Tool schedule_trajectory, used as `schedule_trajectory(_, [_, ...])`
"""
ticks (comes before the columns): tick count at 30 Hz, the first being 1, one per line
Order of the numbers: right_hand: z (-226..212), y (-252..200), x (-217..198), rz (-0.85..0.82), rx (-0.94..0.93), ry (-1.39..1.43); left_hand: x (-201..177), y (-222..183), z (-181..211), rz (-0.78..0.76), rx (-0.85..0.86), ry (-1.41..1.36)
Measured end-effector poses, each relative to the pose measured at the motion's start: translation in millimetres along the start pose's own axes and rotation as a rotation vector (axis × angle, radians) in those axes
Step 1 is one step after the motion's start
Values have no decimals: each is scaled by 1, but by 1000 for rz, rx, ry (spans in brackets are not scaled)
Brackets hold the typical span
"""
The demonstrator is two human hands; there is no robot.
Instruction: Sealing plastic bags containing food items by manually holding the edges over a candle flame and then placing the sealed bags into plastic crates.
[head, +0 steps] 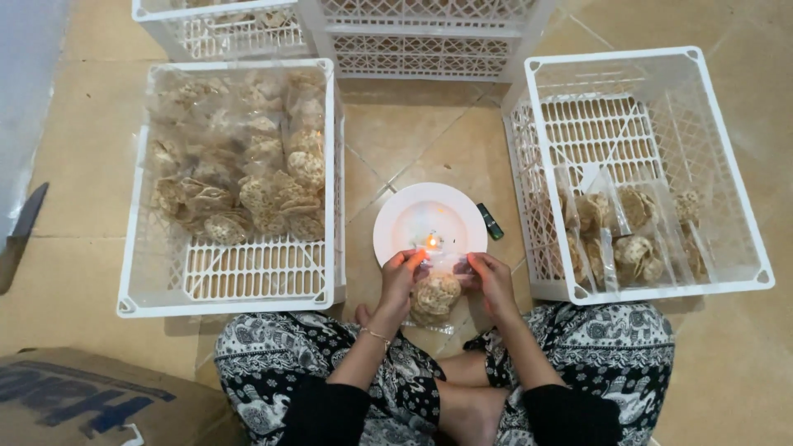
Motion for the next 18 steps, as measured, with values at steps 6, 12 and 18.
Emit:
schedule_trajectory(6, [5,2,-4,-1,-17,3,1,5,-5,-9,-13,-1])
schedule_trajectory(12, [-1,-1,-6,1,-20,15,4,2,-6,-7,-16,6])
schedule_trajectory(18, [1,2,-12,-7,-11,13,10,-1,-6,-21,-25,46])
Point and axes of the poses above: each hand's wrist, its own y-axis towards the middle knuckle, its own x-axis out of the palm, z = x × y, the point moved 4 cm from there along y, towards the middle knuckle, and after that the axes turned 14 degrees about -x, right-handed, at the moved point
